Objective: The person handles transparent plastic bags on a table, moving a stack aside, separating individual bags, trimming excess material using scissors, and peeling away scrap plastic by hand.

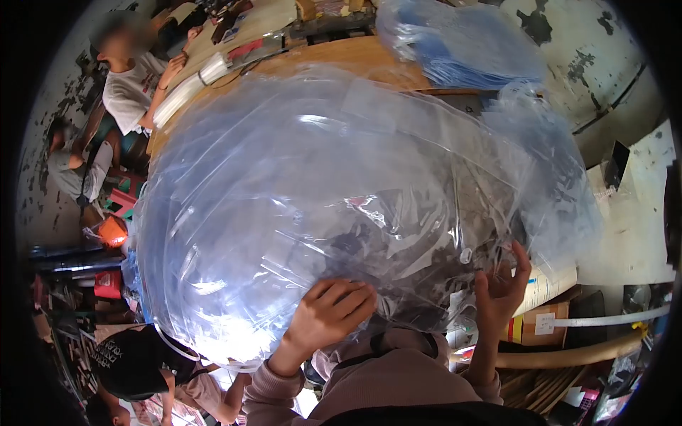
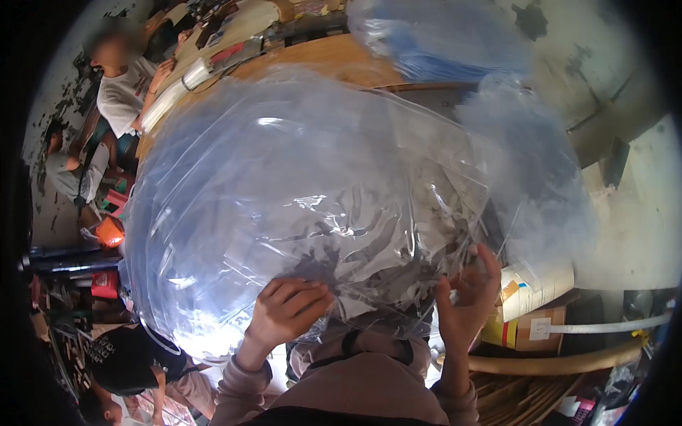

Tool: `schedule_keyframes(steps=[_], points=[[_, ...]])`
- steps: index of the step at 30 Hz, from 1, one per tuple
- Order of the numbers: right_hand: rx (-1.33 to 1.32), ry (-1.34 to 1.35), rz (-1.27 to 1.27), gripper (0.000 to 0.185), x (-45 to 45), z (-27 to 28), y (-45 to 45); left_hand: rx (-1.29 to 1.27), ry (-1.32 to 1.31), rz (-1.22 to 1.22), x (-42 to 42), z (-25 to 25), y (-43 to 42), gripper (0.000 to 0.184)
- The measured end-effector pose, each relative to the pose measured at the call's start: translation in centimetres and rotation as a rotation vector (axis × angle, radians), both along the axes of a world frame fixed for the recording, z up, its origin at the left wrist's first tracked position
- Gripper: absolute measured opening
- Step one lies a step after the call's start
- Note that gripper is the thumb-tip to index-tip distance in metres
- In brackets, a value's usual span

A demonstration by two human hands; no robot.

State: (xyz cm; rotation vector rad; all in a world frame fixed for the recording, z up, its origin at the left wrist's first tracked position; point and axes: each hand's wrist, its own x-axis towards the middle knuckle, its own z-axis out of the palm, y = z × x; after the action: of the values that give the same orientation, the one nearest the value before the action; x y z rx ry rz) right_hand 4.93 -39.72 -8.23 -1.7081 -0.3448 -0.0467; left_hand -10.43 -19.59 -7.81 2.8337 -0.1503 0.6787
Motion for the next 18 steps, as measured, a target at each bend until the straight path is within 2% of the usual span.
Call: schedule_keyframes(steps=[2,4,6,8,9,11,12,14,18], points=[[-0.006,0.002,-0.03,0.073,-0.1,-0.4,0.0,0.009,-0.034,0.008,-0.4,0.2,0.1,0.022],[0.093,0.068,0.102,0.074,0.1,-0.5,-0.1,0.034,-0.008,0.001,-1.6,1.1,-0.3,0.022],[0.159,0.04,0.092,0.075,-0.1,0.0,1.0,0.067,0.024,-0.012,-3.0,2.6,-0.6,0.022],[0.15,0.071,0.215,0.076,-0.3,0.0,1.4,0.125,0.265,-0.024,-4.3,4.4,-1.1,0.022],[0.127,0.075,0.306,0.078,-0.4,-0.4,1.4,0.127,0.269,-0.029,-4.6,5.1,-0.9,0.022],[0.074,0.096,0.379,0.079,-0.7,-0.6,2.1,0.081,0.56,-0.075,-5.0,6.3,-0.4,0.027],[0.022,0.114,0.454,0.08,-0.9,-0.8,2.6,0.079,0.564,-0.063,-5.1,6.7,-0.1,0.027],[0.048,0.153,0.485,0.08,-1.0,-1.4,3.1,0.195,0.639,-0.204,-4.8,7.7,0.9,0.036],[-0.028,0.101,0.502,0.081,-1.0,-1.4,3.4,0.395,0.445,-0.243,0.4,9.1,1.6,0.05]])
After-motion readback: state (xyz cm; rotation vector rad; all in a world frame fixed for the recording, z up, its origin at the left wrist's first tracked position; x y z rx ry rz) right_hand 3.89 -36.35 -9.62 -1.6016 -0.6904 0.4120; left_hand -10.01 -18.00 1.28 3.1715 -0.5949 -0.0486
